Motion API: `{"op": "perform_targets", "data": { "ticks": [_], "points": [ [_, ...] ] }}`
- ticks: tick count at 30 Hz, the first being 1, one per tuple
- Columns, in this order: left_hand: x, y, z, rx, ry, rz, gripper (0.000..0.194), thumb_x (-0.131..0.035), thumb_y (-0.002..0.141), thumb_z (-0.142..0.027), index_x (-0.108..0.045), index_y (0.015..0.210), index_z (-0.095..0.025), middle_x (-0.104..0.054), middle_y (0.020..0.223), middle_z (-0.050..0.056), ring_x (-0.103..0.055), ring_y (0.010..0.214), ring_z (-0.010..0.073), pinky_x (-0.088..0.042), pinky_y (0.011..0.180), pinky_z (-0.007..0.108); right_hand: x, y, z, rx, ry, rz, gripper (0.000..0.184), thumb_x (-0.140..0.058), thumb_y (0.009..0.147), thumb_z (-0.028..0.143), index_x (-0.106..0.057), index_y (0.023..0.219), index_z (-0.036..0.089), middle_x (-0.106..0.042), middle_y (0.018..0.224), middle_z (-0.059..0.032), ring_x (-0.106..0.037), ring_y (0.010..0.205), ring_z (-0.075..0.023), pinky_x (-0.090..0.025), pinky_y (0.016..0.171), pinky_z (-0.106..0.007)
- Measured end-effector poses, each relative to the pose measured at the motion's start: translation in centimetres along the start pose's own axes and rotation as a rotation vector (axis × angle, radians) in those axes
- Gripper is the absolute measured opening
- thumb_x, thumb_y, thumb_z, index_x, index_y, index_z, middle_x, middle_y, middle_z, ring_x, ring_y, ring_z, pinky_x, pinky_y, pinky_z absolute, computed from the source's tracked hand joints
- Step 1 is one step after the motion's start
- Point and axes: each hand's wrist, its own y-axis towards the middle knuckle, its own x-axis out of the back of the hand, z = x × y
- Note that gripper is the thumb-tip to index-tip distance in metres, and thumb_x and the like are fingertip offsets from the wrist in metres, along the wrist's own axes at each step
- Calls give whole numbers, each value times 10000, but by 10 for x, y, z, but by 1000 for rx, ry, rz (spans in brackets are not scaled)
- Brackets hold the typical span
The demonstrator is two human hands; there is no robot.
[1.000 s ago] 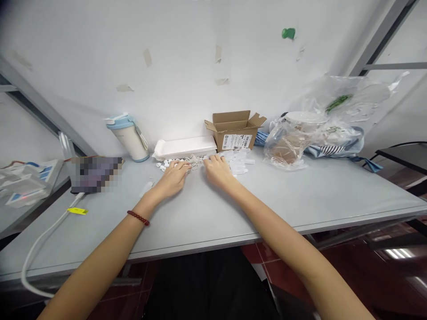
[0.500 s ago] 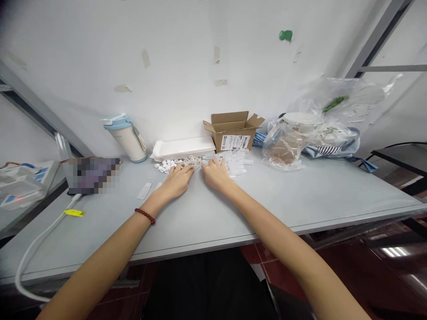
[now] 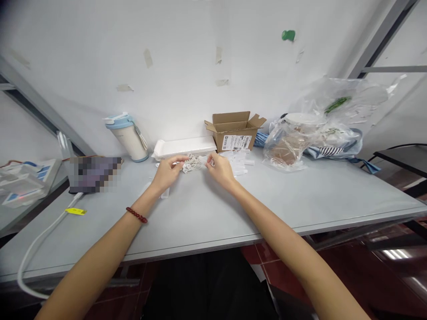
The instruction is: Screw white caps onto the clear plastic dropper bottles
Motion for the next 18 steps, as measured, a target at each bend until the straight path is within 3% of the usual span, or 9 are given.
{"op": "perform_targets", "data": {
  "ticks": [3,7,18],
  "points": [
    [6,-3,-8,159,-395,-29,197,-641,709,-258,-709,854,-142,-706,886,66,-612,802,170,-456,769,298,0,0,1,2,141,-24,47,-564,726,210,-522,706,202,-624,736,-3,-571,740,-160,-388,680,-270],
    [10,-6,-17,229,-747,-37,166,-739,601,-234,-700,716,-120,-688,790,59,-596,765,136,-440,758,274,-2,0,4,-12,241,-11,69,-590,684,209,-524,666,202,-635,732,7,-585,753,-162,-408,716,-290],
    [11,-7,-20,358,-858,-34,116,-737,579,-164,-689,656,-92,-663,717,54,-584,716,120,-445,738,272,-2,-3,7,-5,373,14,85,-600,676,240,-528,653,200,-641,746,1,-619,847,-190,-413,760,-314]
  ]
}}
